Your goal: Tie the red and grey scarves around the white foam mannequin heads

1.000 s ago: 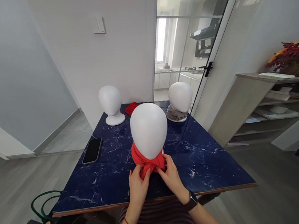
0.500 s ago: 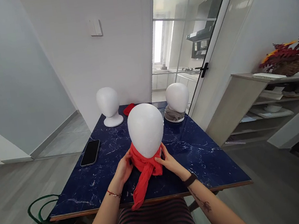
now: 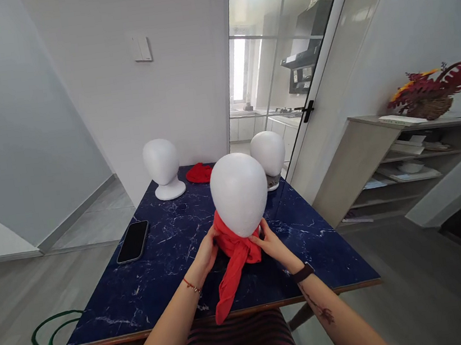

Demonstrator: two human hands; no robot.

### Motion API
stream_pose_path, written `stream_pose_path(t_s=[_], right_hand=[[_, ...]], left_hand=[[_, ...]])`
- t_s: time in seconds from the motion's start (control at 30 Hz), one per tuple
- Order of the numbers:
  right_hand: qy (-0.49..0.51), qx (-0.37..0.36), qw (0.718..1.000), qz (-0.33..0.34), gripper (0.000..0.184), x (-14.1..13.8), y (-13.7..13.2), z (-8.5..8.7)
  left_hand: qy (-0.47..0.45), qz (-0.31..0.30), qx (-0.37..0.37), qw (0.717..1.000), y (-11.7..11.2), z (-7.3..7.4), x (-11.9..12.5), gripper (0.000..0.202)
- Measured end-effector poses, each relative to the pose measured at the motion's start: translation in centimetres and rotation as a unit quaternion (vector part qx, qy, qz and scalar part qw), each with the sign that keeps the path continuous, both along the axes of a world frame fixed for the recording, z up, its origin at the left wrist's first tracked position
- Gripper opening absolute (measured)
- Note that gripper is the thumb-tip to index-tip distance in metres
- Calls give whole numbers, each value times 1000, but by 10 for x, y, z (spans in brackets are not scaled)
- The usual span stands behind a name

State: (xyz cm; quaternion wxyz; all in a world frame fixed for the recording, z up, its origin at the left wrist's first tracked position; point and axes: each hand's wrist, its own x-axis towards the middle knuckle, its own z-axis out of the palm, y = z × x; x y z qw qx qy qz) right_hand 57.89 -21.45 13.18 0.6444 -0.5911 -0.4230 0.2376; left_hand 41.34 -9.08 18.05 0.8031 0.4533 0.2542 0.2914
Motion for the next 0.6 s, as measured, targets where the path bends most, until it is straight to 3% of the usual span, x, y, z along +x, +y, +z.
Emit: stream_pose_path(t_s=[0.2,0.4,0.6], right_hand=[[3,-3,998,-66,72,65,-31,6],[15,-1,994,-106,72,136,-51,11],[42,-4,994,-103,67,174,-58,7]], left_hand=[[-74,-45,-13,996,-20,0,86,44],[-86,-63,-24,994,-39,-14,169,42],[-84,-55,-28,994,-46,-35,219,42]])
